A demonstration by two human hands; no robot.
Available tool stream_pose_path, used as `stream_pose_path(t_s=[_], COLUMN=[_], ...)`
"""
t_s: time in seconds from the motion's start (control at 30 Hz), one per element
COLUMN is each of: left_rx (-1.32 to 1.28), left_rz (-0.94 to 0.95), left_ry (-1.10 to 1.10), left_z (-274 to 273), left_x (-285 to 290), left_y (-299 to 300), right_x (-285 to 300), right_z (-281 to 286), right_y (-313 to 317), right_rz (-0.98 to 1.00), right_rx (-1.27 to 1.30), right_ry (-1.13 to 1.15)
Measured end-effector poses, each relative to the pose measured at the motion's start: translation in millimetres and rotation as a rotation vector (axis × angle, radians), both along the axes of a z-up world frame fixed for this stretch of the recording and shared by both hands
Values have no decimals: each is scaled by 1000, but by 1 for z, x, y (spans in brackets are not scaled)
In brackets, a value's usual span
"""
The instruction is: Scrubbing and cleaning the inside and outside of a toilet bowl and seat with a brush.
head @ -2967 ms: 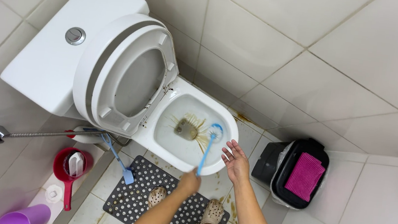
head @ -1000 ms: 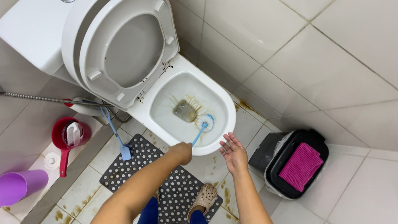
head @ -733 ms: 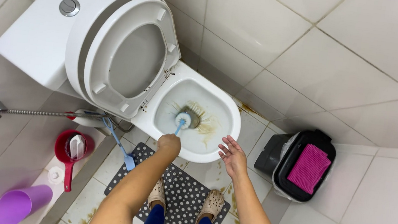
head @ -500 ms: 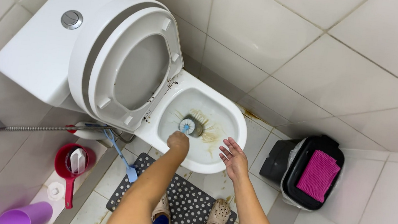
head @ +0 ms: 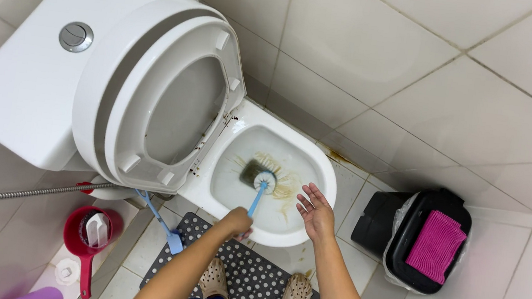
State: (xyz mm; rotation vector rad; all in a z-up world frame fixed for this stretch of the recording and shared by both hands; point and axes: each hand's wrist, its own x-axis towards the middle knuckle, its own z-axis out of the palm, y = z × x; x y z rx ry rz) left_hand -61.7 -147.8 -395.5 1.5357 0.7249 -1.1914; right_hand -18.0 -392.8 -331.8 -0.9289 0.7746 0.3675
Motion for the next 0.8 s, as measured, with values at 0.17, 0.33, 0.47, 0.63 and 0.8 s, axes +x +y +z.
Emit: stream_pose_path(t_s=[0.17, 0.33, 0.47, 0.63, 0.8], left_rx=[311, 369, 371, 487, 377], left_rz=[-572, -501, -95, 244, 347], left_ry=[-295, -333, -394, -474, -493], left_z=[131, 87, 34, 22, -35], left_x=[0, -8, -36, -24, -64], left_y=[7, -25, -44, -47, -109], right_x=[8, 17, 25, 29, 26], right_z=[7, 10, 16, 13, 9], right_y=[4, -7, -11, 0, -2], right_rz=[19, 27, 45, 44, 85], right_rx=[14, 20, -10, -17, 29], right_ry=[-7, -17, -26, -25, -62])
